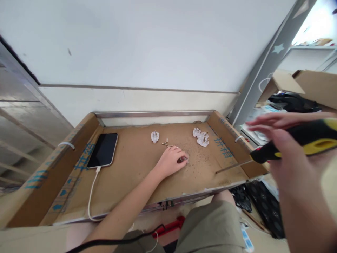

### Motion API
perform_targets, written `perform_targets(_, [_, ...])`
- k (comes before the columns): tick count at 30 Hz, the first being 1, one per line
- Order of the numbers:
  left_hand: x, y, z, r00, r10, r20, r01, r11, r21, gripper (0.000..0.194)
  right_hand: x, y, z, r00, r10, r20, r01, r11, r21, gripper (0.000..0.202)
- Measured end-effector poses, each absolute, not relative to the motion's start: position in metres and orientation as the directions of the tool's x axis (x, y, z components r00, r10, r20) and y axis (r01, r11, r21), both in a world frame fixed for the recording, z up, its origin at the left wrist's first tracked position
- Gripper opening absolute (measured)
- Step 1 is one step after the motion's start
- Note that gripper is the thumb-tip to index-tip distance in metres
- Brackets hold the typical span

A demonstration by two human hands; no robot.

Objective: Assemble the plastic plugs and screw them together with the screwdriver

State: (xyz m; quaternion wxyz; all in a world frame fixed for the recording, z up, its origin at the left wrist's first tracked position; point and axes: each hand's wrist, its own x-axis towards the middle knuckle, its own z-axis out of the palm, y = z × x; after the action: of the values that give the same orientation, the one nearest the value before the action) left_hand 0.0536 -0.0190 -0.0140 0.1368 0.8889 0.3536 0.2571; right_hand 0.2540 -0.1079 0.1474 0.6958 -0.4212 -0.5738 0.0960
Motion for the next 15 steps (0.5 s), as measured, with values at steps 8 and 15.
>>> perform_targets(8, [0.053,-0.019,-0.014,0.614,0.700,0.365,0.545,-0.711,0.444,0.010,0.207,-0.098,0.167,0.638,0.417,0.648,0.167,0.746,-0.645,0.016])
perform_targets(15, [0.054,-0.019,-0.011,0.610,0.718,0.335,0.539,-0.686,0.488,0.006,0.188,-0.089,0.160,0.629,0.508,0.589,0.080,0.711,-0.699,0.018])
